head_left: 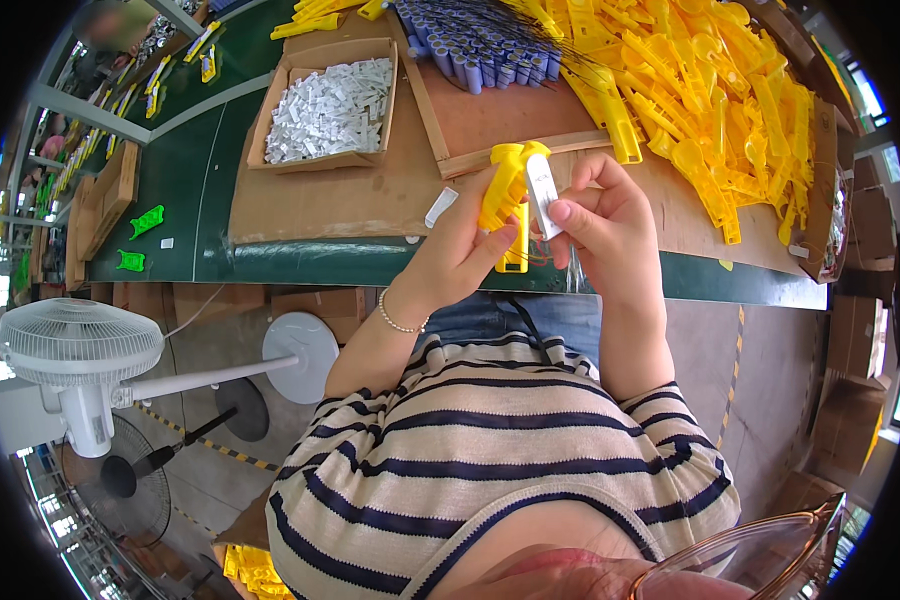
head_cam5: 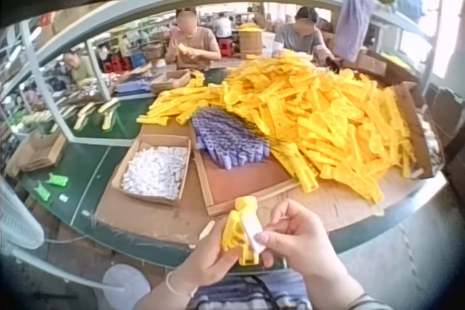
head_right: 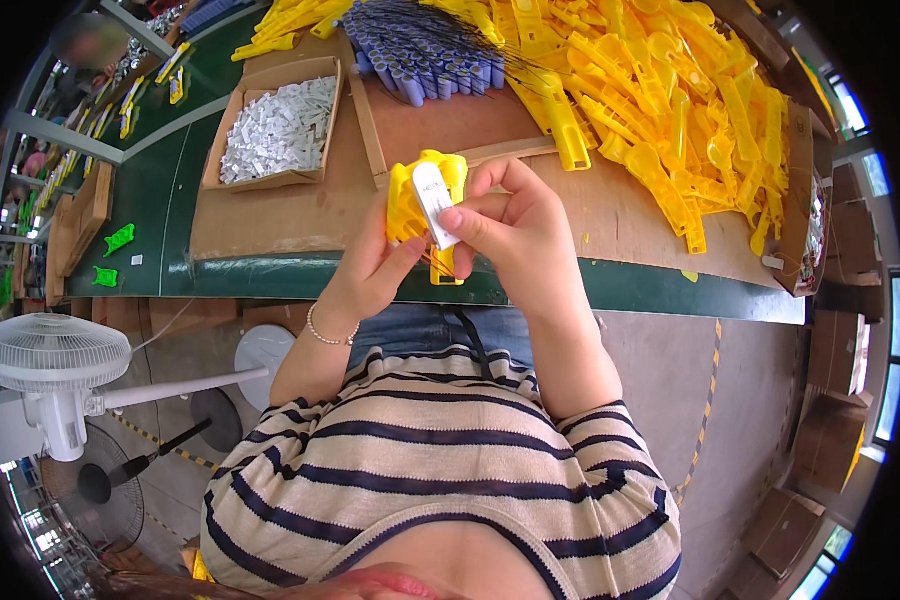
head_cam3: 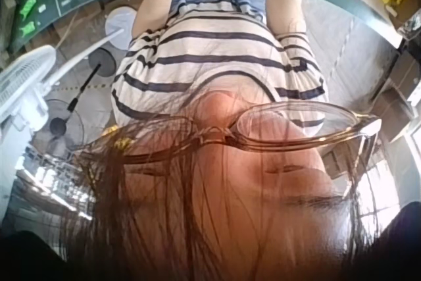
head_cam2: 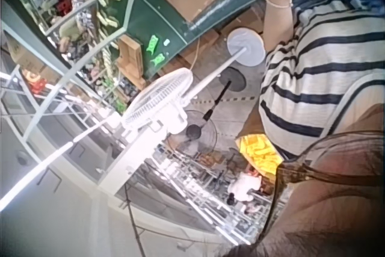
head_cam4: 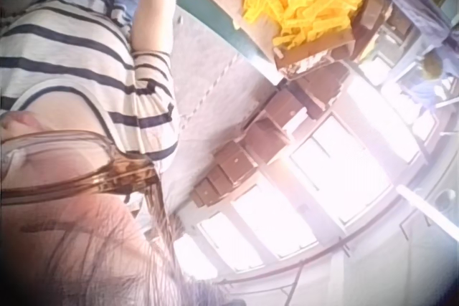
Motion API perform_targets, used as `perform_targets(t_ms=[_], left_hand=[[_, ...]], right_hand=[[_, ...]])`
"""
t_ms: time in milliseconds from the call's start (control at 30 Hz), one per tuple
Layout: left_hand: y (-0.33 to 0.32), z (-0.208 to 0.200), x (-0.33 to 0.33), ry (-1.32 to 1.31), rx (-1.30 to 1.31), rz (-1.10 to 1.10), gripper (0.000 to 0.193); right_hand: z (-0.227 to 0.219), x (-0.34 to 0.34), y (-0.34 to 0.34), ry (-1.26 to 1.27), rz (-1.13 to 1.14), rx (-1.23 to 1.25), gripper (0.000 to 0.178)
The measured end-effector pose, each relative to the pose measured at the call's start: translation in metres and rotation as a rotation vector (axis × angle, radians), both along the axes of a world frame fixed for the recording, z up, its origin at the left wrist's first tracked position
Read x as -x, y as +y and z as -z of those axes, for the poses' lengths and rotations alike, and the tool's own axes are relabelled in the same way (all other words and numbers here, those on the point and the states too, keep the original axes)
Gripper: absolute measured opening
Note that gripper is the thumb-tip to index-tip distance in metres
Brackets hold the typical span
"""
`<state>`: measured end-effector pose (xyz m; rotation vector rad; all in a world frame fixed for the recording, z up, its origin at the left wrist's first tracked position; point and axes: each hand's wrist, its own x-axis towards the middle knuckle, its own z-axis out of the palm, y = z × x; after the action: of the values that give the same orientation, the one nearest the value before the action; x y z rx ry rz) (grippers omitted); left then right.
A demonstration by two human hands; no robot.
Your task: Assembling electronic and internal components into yellow flashlight housings.
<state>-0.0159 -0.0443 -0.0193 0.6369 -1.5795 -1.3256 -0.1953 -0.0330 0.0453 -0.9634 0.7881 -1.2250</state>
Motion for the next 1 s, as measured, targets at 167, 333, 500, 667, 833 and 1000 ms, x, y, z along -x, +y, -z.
perform_targets(t_ms=[167, 333, 500, 667, 833, 1000], left_hand=[[-0.002, 0.002, -0.001, -0.08, 0.042, 0.003, 0.05], [-0.003, 0.007, 0.0, -0.125, 0.13, -0.01, 0.052], [-0.001, 0.001, -0.002, -0.231, 0.089, 0.035, 0.05], [0.0, -0.001, -0.003, -0.231, 0.067, 0.092, 0.052], [0.008, -0.005, 0.002, 0.003, -0.012, 0.175, 0.044], [0.007, -0.005, 0.001, 0.022, -0.124, 0.221, 0.043]], right_hand=[[0.001, 0.005, 0.0, -0.066, -0.063, -0.119, 0.017], [0.005, 0.005, -0.002, -0.13, -0.054, -0.13, 0.015], [0.005, 0.005, -0.002, -0.232, 0.016, -0.155, 0.018], [0.015, 0.008, -0.002, 0.429, 0.23, 0.197, 0.023], [0.02, 0.005, -0.022, 0.642, 0.33, 0.68, 0.028], [0.021, 0.001, -0.016, 0.288, 0.068, 0.229, 0.025]])
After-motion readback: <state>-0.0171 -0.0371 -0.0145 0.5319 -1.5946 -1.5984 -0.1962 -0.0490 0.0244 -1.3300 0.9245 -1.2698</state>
